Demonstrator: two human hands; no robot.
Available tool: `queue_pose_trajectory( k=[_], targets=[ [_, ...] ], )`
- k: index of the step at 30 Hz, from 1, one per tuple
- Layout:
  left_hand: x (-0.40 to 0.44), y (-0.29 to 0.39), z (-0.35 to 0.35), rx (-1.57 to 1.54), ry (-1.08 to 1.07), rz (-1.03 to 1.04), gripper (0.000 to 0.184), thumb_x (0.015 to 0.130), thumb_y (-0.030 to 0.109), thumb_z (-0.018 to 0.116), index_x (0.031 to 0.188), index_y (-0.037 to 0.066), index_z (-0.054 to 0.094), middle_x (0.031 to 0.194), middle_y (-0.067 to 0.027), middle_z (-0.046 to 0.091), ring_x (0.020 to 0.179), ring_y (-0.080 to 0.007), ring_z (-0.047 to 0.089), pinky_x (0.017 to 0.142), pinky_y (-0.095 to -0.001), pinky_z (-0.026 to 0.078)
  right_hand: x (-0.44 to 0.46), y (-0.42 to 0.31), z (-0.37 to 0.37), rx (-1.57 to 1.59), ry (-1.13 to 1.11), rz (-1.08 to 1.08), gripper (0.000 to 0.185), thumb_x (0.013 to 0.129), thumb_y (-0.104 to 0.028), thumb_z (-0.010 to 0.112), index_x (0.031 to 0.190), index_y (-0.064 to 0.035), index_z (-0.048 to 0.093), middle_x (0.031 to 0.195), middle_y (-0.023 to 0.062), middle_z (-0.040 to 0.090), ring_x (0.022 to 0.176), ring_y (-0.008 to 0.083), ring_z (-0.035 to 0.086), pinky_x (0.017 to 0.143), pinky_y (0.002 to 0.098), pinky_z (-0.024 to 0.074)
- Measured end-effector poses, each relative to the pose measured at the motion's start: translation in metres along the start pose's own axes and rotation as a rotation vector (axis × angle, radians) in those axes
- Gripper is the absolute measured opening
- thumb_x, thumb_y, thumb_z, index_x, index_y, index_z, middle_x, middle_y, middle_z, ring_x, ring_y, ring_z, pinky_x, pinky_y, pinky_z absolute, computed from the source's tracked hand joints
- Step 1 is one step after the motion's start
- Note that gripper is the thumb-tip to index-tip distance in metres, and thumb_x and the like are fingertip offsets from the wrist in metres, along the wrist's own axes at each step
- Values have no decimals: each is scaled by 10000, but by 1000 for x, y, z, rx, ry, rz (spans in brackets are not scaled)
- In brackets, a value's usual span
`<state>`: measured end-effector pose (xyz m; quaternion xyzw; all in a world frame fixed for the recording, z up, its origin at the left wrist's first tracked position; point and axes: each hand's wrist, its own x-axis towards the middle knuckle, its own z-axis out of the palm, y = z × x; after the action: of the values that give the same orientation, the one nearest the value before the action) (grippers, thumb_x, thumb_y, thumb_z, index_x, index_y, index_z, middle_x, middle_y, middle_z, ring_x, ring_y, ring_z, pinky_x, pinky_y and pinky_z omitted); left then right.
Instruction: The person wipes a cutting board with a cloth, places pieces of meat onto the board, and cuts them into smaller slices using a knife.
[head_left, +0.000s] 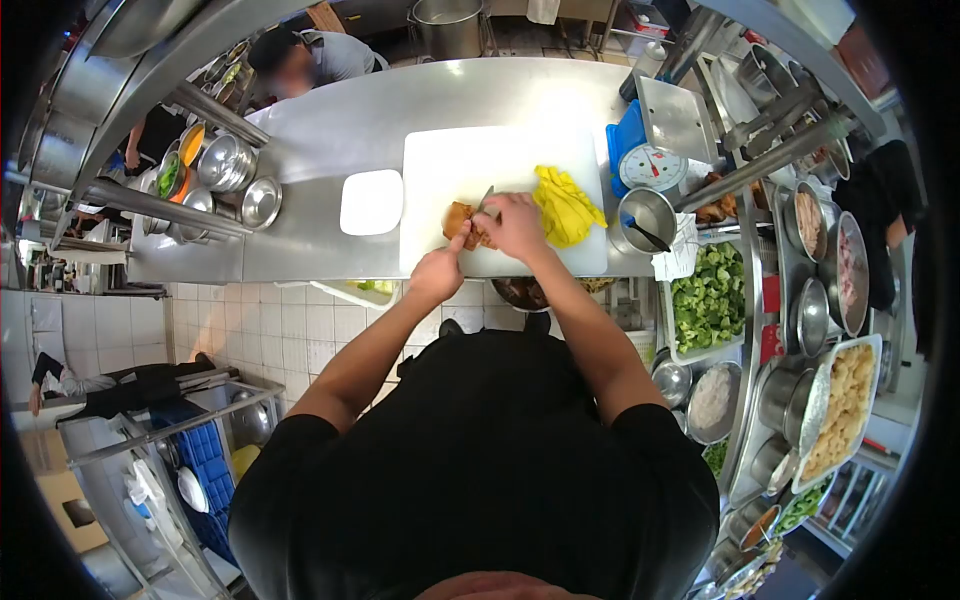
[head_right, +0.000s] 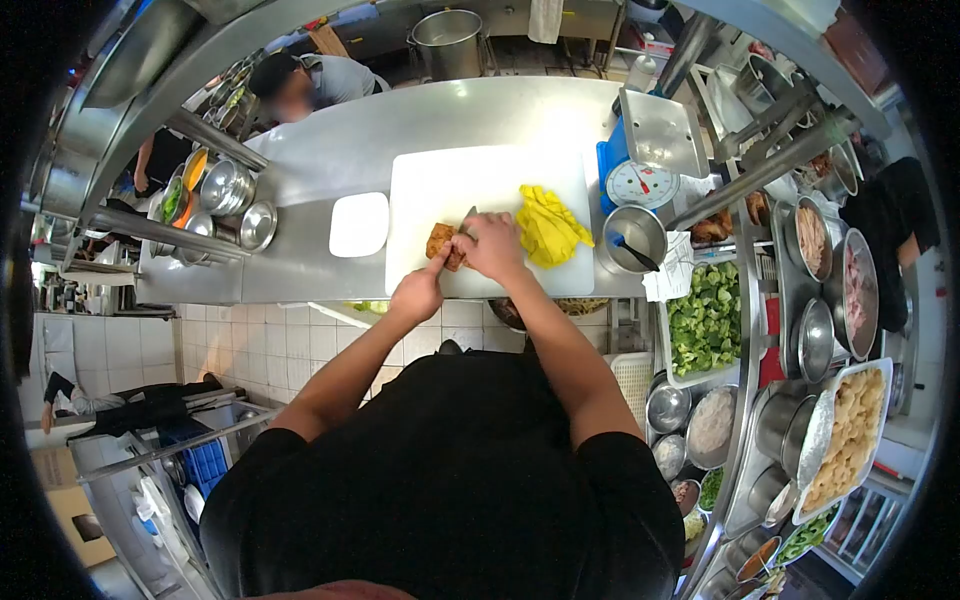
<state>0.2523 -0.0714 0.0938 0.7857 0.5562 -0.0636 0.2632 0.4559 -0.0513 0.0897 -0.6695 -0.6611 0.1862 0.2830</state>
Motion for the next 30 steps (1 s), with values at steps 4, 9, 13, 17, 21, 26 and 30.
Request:
queue_pose_trajectory(
  k=[4, 9, 13, 17, 21, 26, 30],
  targets=[
    [1, 2, 2, -46, 61, 35, 890, 893, 38, 520, 1682, 299, 204, 957, -302, 724, 860, -472, 715, 833, -579, 564, 22, 31, -50, -232, 248, 155, 274, 930, -340, 705, 1076, -111, 746, 1179, 142, 725, 1154, 359, 631, 955, 513, 519],
    [2, 5, -3, -38, 32, 13, 885, 908, 41, 525, 1683, 306, 189, 971, -302, 723, 867, -478, 711, 839, -585, 560, 30, 125, -31, -396, -251, 327, 287, 985, -309, 577, 1083, -87, 731, 1139, 157, 719, 1123, 396, 651, 986, 521, 518],
    [4, -3, 7, -62, 88, 54, 877, 916, 43, 523, 1679, 321, 192, 987, -303, 724, 885, -481, 711, 850, -585, 559, 31, 48, -38, -158, -33, 112, 263, 968, -228, 599, 1114, -58, 736, 1188, 179, 709, 1151, 376, 636, 1009, 493, 517],
    [1, 6, -5, -51, -19, -23, 947, 882, 50, 567, 1688, 342, 165, 1077, -275, 720, 977, -436, 715, 904, -548, 567, 61, -13, -13, 17, 136, -1, 356, 1027, -332, 570, 1216, -62, 706, 1301, 155, 645, 1282, 350, 530, 1080, 490, 438],
    [0, 7, -6, -30, -11, -26, 927, 888, 61, 540, 1686, 357, 172, 1048, -275, 727, 949, -439, 723, 894, -553, 572, 96, -20, 34, -110, 62, 1, 440, 1049, -409, 536, 1279, -64, 683, 1387, 165, 578, 1340, 343, 461, 1121, 516, 364],
    [3, 14, -21, -5, -47, -39, 927, 887, 75, 534, 1686, 368, 169, 1038, -278, 727, 927, -445, 727, 857, -566, 582, 104, -7, 60, -271, -225, 190, 521, 1089, -456, 422, 1386, -72, 611, 1453, 169, 517, 1371, 353, 414, 1146, 583, 286],
    [-3, 15, -15, -32, -53, -62, 937, 878, 76, 556, 1682, 381, 184, 1014, -269, 724, 924, -445, 727, 854, -557, 584, 103, -10, 59, -375, -229, 157, 525, 1096, -456, 402, 1417, -80, 580, 1481, 165, 491, 1399, 361, 388, 1168, 590, 258]
  ],
)
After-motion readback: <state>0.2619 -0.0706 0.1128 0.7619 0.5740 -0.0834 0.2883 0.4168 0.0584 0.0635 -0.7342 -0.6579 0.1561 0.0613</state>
